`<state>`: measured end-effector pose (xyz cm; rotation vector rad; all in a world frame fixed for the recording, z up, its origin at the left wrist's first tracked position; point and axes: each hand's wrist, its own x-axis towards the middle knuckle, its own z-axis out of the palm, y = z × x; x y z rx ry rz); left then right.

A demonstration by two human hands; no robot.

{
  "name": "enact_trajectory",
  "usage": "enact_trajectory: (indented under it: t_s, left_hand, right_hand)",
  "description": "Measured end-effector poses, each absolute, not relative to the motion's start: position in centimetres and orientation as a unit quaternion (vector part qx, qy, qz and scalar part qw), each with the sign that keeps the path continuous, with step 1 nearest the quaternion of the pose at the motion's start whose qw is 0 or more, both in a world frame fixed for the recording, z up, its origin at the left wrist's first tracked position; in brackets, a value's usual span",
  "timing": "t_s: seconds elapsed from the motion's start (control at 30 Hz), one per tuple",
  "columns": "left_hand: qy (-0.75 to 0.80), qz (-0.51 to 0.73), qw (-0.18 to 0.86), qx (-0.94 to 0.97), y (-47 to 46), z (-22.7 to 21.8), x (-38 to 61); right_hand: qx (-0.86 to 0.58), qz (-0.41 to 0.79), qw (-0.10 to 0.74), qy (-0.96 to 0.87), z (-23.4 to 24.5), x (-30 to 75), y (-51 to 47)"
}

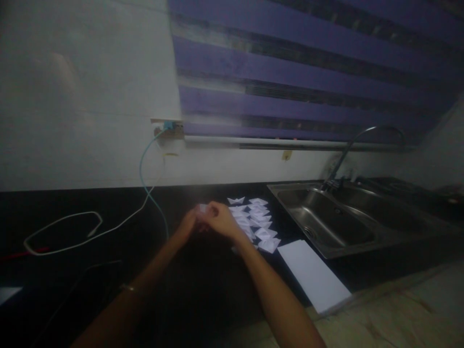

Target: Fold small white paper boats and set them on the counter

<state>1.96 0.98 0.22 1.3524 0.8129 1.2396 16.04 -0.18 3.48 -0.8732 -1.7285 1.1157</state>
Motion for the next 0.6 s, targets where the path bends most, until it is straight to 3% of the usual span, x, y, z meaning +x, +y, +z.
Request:
enact_trajectory:
  t_s: [0.3,0.6]
  left_hand:
    - [0.389,0.519,0.397,0.649,0.2,1.0,1.3]
    - [0.346,0.505,0.440,0.657,-0.7,2.3,0.9]
  right_hand:
    - [-0.323,0.443,0.435,-0.715,3.7,16.4,0.2]
    - [-0.292,0.459,0.474,-0.692,3.4,16.6,0.8]
